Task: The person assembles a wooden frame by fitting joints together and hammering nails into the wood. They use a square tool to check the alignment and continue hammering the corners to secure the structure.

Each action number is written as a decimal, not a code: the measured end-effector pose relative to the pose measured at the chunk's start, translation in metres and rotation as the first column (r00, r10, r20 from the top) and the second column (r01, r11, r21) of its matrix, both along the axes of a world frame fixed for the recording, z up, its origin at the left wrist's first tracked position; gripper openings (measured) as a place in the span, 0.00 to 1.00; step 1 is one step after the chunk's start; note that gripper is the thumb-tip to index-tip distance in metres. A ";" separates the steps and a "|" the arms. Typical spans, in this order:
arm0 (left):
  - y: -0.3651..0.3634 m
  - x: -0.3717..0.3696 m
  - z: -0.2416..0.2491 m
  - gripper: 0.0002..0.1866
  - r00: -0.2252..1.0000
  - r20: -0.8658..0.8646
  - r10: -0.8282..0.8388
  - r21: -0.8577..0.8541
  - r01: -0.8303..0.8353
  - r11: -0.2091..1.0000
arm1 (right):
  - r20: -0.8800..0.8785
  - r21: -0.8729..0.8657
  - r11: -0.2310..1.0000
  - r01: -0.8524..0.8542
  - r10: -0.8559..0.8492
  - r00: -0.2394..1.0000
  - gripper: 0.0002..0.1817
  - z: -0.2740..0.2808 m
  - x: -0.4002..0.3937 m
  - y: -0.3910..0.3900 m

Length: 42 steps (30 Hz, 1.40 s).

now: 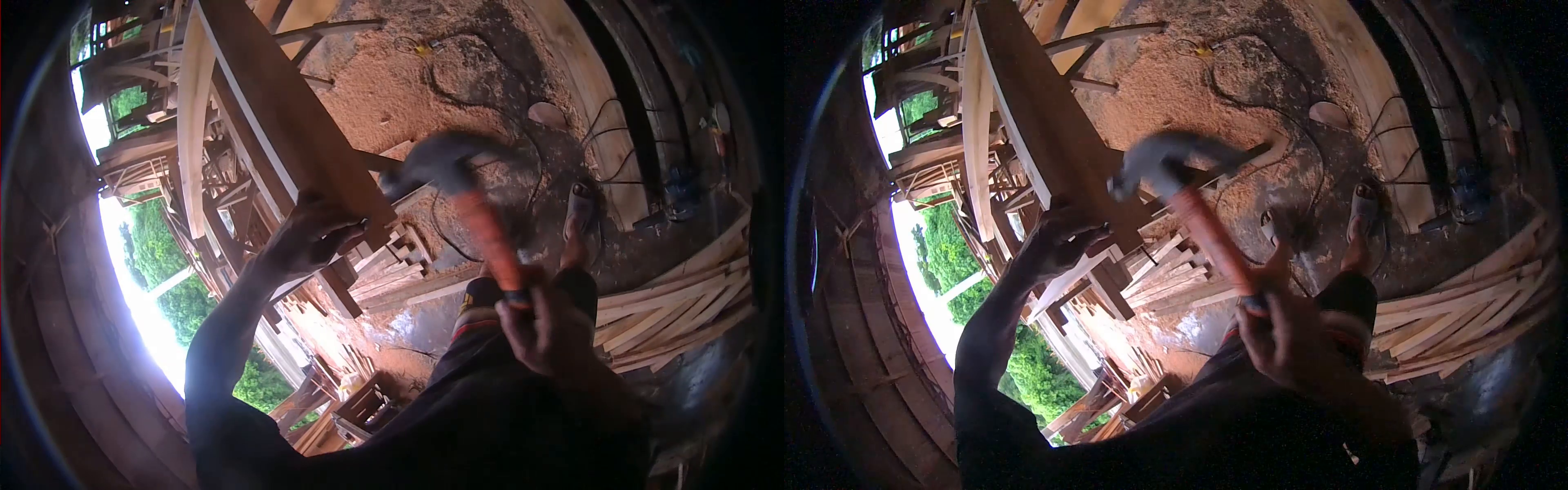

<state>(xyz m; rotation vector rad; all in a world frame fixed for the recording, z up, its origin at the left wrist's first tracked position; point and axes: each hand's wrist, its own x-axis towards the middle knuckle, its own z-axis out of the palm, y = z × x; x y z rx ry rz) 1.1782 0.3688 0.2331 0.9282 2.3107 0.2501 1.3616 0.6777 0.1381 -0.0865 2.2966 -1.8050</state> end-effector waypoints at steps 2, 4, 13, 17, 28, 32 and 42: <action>-0.001 -0.002 -0.002 0.09 1.000 0.025 0.009 -0.008 -0.009 1.000 | -0.239 -0.162 0.962 0.219 -0.254 0.937 0.19 0.000 -0.011 0.016; -0.006 0.000 0.000 0.09 0.999 0.032 0.021 -0.048 -0.019 0.999 | 0.256 -0.728 0.567 0.385 -0.296 0.920 0.19 -0.015 0.006 0.012; 0.006 0.000 0.006 0.22 0.997 0.030 -0.076 -0.041 0.077 0.996 | -0.083 0.058 0.997 0.049 -0.044 0.996 0.23 -0.006 0.001 0.013; 0.002 -0.001 0.000 0.27 0.985 -0.039 -0.168 0.005 0.168 0.986 | -0.282 0.294 0.939 -0.181 0.266 0.922 0.16 -0.012 0.005 -0.006; -0.013 0.002 -0.009 0.25 0.978 -0.075 -0.195 0.103 0.202 0.974 | 0.280 -0.644 0.752 0.137 0.066 0.958 0.13 -0.022 0.013 0.019; -0.003 -0.002 -0.006 0.26 0.977 -0.076 -0.201 0.040 0.204 0.978 | -0.050 0.025 0.995 -0.102 0.103 0.993 0.10 -0.006 0.012 -0.007; -0.019 0.008 -0.008 0.29 0.978 -0.053 -0.200 0.038 0.202 0.979 | -0.290 0.090 0.987 -0.131 0.152 0.945 0.11 -0.018 0.027 -0.026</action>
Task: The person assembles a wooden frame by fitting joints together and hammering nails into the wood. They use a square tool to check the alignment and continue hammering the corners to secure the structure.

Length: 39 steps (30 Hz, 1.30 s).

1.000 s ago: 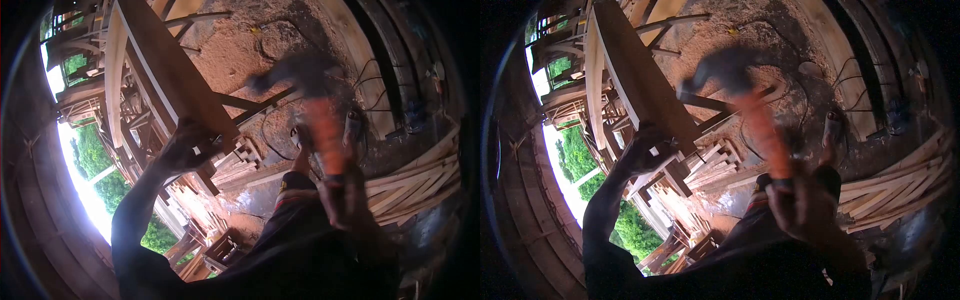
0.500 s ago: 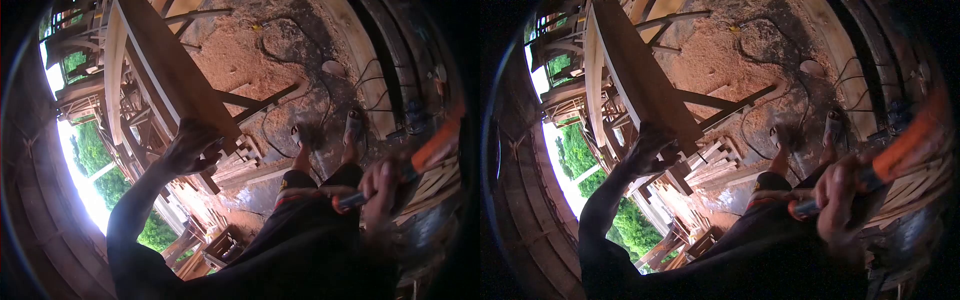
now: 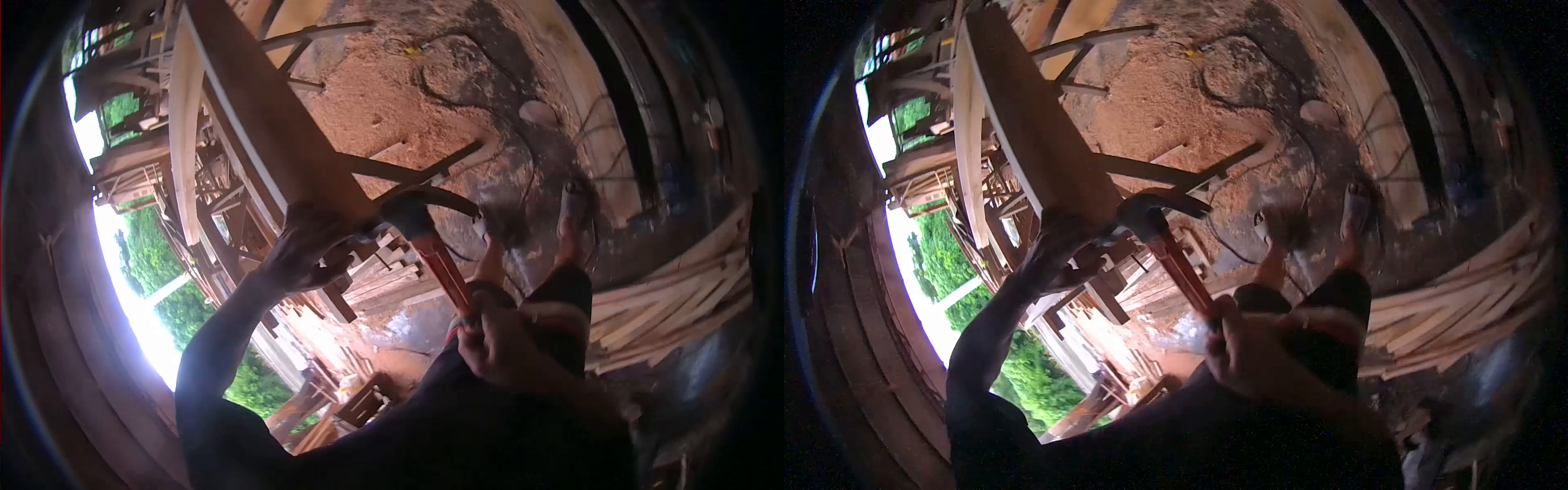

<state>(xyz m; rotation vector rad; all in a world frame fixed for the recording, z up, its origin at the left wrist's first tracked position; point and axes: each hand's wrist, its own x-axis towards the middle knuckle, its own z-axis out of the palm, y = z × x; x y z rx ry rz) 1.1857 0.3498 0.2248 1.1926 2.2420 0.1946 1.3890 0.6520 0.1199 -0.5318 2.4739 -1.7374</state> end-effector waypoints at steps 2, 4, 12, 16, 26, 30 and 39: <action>-0.001 -0.007 0.001 0.29 0.998 -0.057 -0.023 -0.002 0.023 1.000 | 0.079 0.072 0.990 0.123 -0.129 0.988 0.12 0.007 -0.020 0.021; 0.006 -0.002 0.001 0.30 0.995 -0.094 -0.016 0.034 0.020 0.999 | 0.226 0.119 0.959 0.257 -0.278 0.934 0.14 0.009 -0.030 0.039; -0.073 0.097 -0.035 0.32 0.616 -0.363 0.699 0.047 -0.738 0.674 | 0.625 -0.243 0.921 0.305 -0.092 0.775 0.04 0.011 -0.023 0.014; -0.087 0.094 -0.040 0.27 0.646 -0.285 0.708 0.094 -0.716 0.691 | 0.484 -0.165 0.981 0.100 -0.008 0.875 0.10 0.005 -0.021 -0.001; -0.103 0.099 -0.056 0.22 0.587 -0.141 0.797 0.272 -0.751 0.602 | 0.523 -0.161 0.984 0.083 0.014 0.852 0.08 0.006 0.000 -0.011; -0.081 0.094 -0.041 0.22 0.667 -0.354 0.656 0.156 -0.650 0.744 | 0.515 -0.111 0.977 0.183 -0.101 0.851 0.07 -0.013 -0.003 0.027; -0.080 0.093 -0.037 0.25 0.689 -0.395 0.607 0.135 -0.610 0.781 | 0.483 -0.143 0.984 0.109 -0.027 0.875 0.07 0.002 -0.008 -0.016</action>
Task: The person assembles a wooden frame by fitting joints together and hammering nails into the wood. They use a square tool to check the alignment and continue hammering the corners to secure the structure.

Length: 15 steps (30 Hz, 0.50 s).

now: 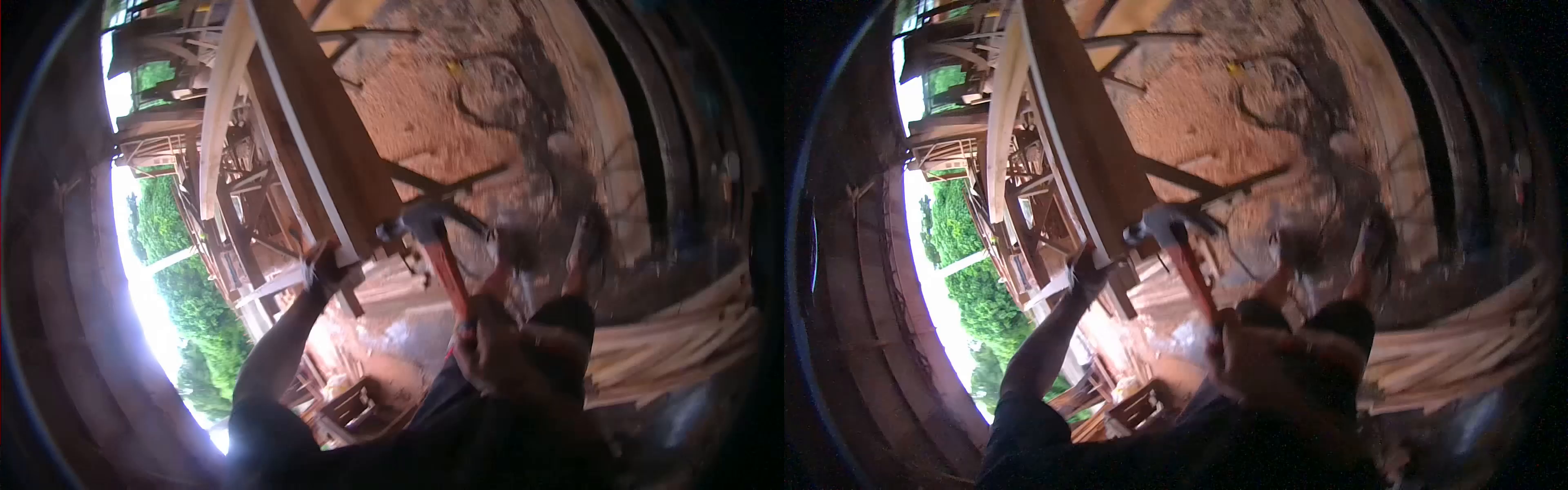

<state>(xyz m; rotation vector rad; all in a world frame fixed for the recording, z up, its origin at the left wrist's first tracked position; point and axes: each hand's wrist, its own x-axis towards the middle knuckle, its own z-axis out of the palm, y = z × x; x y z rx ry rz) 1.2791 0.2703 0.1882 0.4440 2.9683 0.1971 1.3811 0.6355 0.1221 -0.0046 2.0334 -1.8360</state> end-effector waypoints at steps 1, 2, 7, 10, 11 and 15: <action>0.002 0.006 0.001 0.25 1.000 0.014 0.012 -0.039 -0.012 0.999 | -0.026 0.039 0.998 -0.044 0.045 0.999 0.07 -0.001 0.005 0.005; 0.001 -0.004 -0.003 0.26 0.999 -0.034 0.019 -0.075 -0.021 0.997 | -0.042 0.057 0.998 0.006 -0.003 0.999 0.07 -0.009 0.004 0.021; 0.010 -0.008 0.002 0.25 0.997 -0.040 -0.067 0.066 0.070 0.995 | 0.267 -0.081 0.838 0.539 -0.503 0.822 0.07 -0.019 -0.041 0.127; 0.010 -0.001 0.004 0.23 1.000 -0.008 -0.013 0.040 0.013 0.999 | 0.179 -0.126 0.900 0.418 -0.394 0.901 0.08 -0.008 -0.044 0.064; 0.010 -0.004 0.004 0.23 1.000 0.007 0.006 0.021 -0.007 1.000 | 0.062 -0.065 0.974 0.219 -0.215 0.975 0.08 -0.007 -0.028 0.027; -0.021 0.010 -0.016 0.27 0.985 0.113 0.130 0.137 -0.145 0.980 | -0.072 0.090 0.996 -0.005 0.012 0.997 0.08 -0.013 0.010 0.022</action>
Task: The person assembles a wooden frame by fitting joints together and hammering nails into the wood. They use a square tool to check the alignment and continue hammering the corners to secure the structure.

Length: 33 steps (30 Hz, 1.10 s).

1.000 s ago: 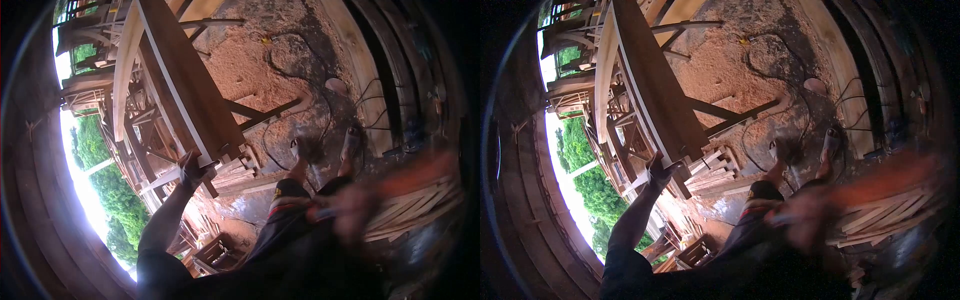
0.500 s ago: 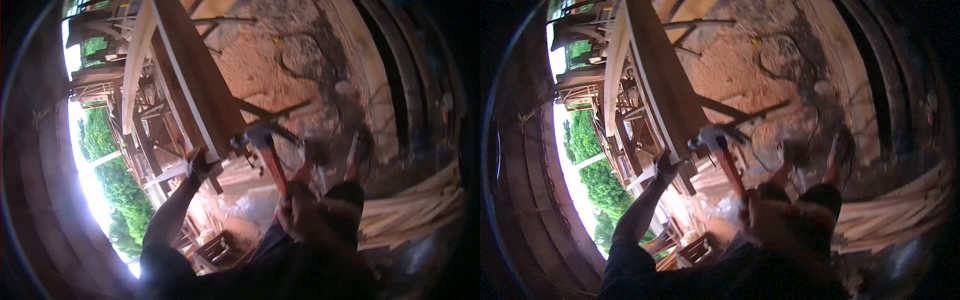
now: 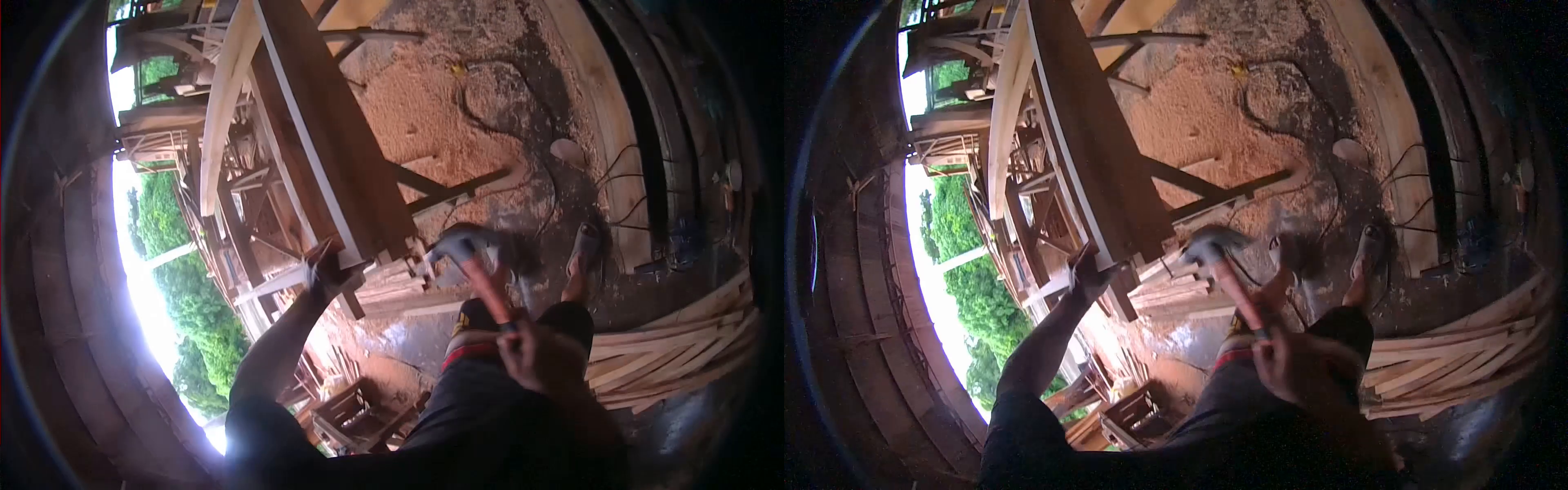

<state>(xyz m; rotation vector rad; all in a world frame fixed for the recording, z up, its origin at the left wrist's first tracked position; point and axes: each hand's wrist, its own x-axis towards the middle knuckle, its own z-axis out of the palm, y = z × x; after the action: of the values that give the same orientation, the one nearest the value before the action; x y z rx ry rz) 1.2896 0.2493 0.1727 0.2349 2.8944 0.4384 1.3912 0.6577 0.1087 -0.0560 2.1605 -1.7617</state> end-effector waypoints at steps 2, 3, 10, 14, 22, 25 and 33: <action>0.021 -0.017 0.017 0.26 0.987 -0.061 -0.150 -0.141 0.141 0.980 | 0.123 -0.043 0.985 0.167 -0.160 0.979 0.09 -0.014 -0.002 0.045; 0.023 -0.017 0.017 0.25 0.986 -0.071 -0.151 -0.143 0.140 0.980 | 0.210 -0.072 0.955 0.289 -0.269 0.940 0.09 -0.016 -0.009 0.070; -0.024 -0.004 -0.012 0.26 0.999 -0.052 -0.004 -0.012 0.003 1.000 | 0.079 -0.076 0.990 0.116 -0.110 0.991 0.11 0.010 -0.012 -0.012; -0.008 -0.001 -0.005 0.26 0.999 -0.005 -0.031 -0.039 0.031 0.999 | -0.315 0.298 0.954 0.036 0.063 0.947 0.12 0.000 -0.007 0.002; 0.038 -0.014 0.022 0.23 0.981 -0.081 -0.175 -0.111 0.166 0.980 | 0.254 -0.136 0.904 0.406 -0.364 0.896 0.11 -0.002 -0.030 0.035; 0.001 -0.006 0.008 0.23 0.995 -0.034 -0.092 -0.036 0.091 0.995 | 0.034 0.005 0.999 -0.036 0.035 0.999 0.12 0.008 0.013 -0.041; 0.036 -0.023 0.023 0.24 0.951 -0.144 -0.275 -0.114 0.260 0.959 | 0.419 -0.158 0.768 0.621 -0.517 0.746 0.13 -0.013 -0.037 0.093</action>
<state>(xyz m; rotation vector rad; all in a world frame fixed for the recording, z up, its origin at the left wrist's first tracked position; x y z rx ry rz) 1.2667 0.2857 0.1955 0.6663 2.9641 0.2455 1.3539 0.7503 0.0952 0.8918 1.7353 -2.1904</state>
